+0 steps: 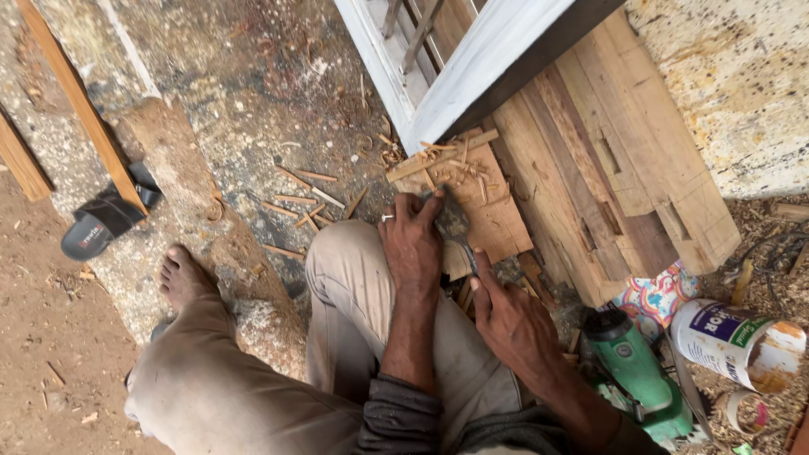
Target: The person sits on the ground and uses a chisel to carve a small wooden block, repeatedly striking the tool to remove wood shavings. The person occasionally pauses to clear debris from the work surface.
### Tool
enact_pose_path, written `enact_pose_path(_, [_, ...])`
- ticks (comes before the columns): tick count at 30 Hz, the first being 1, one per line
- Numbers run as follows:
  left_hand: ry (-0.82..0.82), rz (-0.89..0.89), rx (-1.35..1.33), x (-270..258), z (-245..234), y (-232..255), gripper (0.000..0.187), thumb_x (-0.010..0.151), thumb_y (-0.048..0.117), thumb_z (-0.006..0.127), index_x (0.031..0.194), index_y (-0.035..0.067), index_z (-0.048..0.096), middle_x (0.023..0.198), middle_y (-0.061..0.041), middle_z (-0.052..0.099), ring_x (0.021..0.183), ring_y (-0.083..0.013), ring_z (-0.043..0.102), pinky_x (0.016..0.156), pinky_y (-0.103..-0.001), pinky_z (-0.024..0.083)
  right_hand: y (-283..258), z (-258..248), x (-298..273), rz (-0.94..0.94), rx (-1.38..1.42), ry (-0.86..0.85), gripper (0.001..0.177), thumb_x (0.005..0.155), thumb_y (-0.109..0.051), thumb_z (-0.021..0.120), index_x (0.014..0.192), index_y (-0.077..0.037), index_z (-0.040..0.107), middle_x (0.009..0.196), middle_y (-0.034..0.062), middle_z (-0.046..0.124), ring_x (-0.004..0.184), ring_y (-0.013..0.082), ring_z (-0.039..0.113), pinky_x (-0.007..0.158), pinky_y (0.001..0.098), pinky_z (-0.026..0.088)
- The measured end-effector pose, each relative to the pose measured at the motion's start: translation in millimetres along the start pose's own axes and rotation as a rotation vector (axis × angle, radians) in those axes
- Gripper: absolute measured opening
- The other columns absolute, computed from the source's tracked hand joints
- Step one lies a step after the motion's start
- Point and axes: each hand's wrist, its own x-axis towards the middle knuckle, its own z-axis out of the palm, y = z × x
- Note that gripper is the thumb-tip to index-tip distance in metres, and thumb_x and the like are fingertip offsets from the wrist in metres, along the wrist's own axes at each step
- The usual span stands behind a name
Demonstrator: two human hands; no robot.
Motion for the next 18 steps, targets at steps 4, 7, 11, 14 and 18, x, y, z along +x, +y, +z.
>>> enact_pose_path(4, [0.028,0.037,-0.039,-3.1,1.9,-0.8,0.044,0.085,0.002,0.072,0.121,0.025,0.077,0.103,-0.005,0.060,0.094,-0.0270,0.062,0.082,-0.046,0.048,-9.8,-5.0,19.5,-0.049,-0.001,0.049,0.058,0.105,-0.031,0.046,0.156,-0.007,0.036,0.046,0.0094,0.053,0.034,0.0207,0.049,0.036,0.0406,0.043])
enact_pose_path(7, [-0.065,-0.043,-0.045,3.9,-2.0,-2.2,0.043,0.085,0.005,0.075,0.120,0.031,0.076,0.104,-0.003,0.061,0.090,-0.0241,0.062,0.081,-0.043,0.050,-20.5,-7.2,33.1,-0.057,0.075,0.073,0.057,0.105,-0.030,0.045,0.157,-0.007,0.036,0.041,0.0066,0.048,0.031,0.0209,0.048,0.037,0.0414,0.043])
enact_pose_path(11, [0.032,0.032,-0.071,2.8,0.2,-6.6,0.055,0.082,0.004,0.078,0.134,0.022,0.071,0.110,-0.010,0.063,0.089,-0.0260,0.064,0.077,-0.043,0.052,-6.7,-6.4,25.8,-0.024,0.153,0.055,0.058,0.105,-0.036,0.048,0.159,-0.016,0.039,0.046,0.0101,0.046,0.035,0.0237,0.045,0.040,0.0443,0.040])
enact_pose_path(14, [0.137,0.023,-0.230,3.2,7.1,-14.5,0.058,0.076,0.014,0.084,0.131,0.007,0.066,0.112,-0.015,0.064,0.092,-0.0278,0.067,0.076,-0.042,0.055,26.1,-4.6,16.8,0.035,1.155,-0.140,0.058,0.102,-0.038,0.042,0.155,-0.012,0.037,0.058,0.0004,0.055,0.037,0.0143,0.049,0.033,0.0359,0.047])
enact_pose_path(18, [0.254,0.031,-0.516,3.0,9.5,-22.6,0.019,0.093,0.012,0.079,0.112,0.010,0.074,0.113,-0.011,0.074,0.101,-0.0230,0.073,0.086,-0.037,0.064,85.2,7.3,-27.7,0.169,1.014,-0.119,0.040,0.098,-0.036,0.058,0.119,-0.003,0.055,0.063,0.0040,0.054,0.043,0.0170,0.053,0.038,0.0343,0.046])
